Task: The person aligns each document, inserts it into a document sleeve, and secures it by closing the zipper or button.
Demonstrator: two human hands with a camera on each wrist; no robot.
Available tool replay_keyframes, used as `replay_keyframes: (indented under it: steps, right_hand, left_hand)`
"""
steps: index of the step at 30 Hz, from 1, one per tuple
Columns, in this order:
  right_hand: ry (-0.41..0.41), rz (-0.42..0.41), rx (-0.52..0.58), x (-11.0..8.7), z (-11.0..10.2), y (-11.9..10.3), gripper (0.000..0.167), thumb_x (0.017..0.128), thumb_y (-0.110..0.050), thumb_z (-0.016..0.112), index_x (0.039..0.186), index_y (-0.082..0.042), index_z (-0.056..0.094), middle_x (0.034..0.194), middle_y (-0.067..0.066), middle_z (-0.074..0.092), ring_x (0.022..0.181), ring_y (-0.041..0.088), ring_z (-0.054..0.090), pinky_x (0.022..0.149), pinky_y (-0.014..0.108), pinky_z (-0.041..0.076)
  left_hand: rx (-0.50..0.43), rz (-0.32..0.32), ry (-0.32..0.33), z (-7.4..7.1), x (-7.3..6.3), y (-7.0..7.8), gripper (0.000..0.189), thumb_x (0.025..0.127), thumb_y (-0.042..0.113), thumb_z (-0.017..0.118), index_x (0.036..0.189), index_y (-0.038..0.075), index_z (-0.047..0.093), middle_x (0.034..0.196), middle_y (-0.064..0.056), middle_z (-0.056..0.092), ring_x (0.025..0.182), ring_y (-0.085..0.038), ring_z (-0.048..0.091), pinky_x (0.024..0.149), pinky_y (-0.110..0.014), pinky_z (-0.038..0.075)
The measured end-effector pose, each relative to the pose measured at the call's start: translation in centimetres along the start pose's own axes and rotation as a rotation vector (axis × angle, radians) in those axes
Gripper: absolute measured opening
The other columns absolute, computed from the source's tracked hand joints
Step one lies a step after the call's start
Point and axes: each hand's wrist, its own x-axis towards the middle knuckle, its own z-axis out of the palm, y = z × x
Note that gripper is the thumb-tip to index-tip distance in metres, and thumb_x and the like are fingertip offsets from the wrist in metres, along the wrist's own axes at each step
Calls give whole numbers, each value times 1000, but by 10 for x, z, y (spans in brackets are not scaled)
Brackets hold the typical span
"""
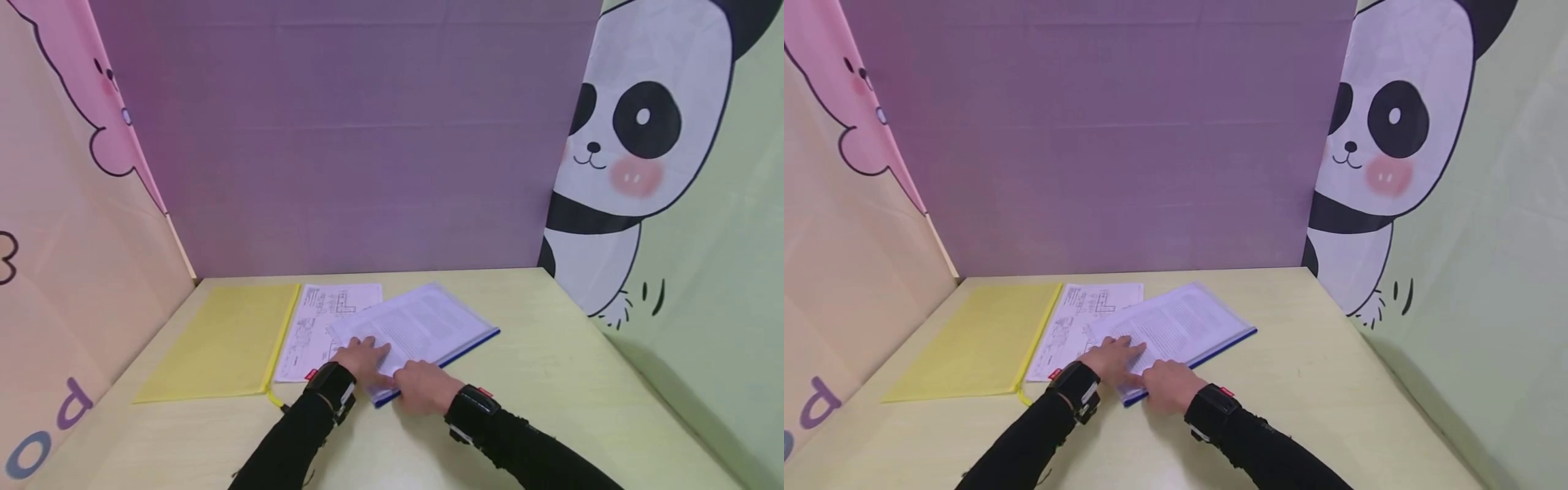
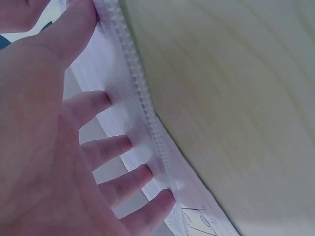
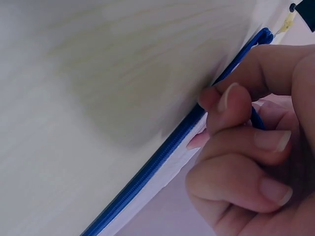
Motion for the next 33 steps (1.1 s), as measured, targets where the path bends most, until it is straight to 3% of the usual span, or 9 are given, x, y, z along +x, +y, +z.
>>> replay_keyframes:
  steps: [18, 25, 27, 33]
  right_hand:
    - [-2, 1, -4, -1, 0, -4, 10, 83, -10, 73, 93, -9, 73, 74, -2, 55, 65, 15, 51, 60, 30, 45]
    - [-6, -48, 86, 0, 1, -9, 38, 86, -13, 74, 124, -14, 71, 88, 2, 70, 70, 11, 58, 69, 28, 52]
    - [-12, -58, 102, 1, 1, -13, 40, 87, -16, 75, 127, -15, 70, 89, 2, 70, 71, 11, 57, 69, 27, 51]
    - [-33, -98, 98, 3, 1, -25, 1, 90, -15, 70, 90, -14, 70, 68, -5, 53, 61, 11, 49, 62, 27, 43]
  left_hand:
    - [-1, 11, 0, -4, -4, 1, 81, 86, 62, 70, 153, 23, 48, 157, -12, 41, 140, -38, 39, 110, -56, 39]
    - [23, 26, 4, 0, -1, 1, 75, 91, 55, 68, 155, 24, 46, 158, -12, 41, 141, -38, 38, 109, -57, 39]
    - [42, 28, 2, 1, 1, 1, 72, 92, 50, 69, 155, 25, 45, 158, -11, 40, 141, -38, 38, 110, -56, 39]
    - [54, 18, -5, -2, -2, 3, 65, 96, 43, 68, 154, 25, 46, 158, -10, 41, 142, -36, 38, 111, -55, 37]
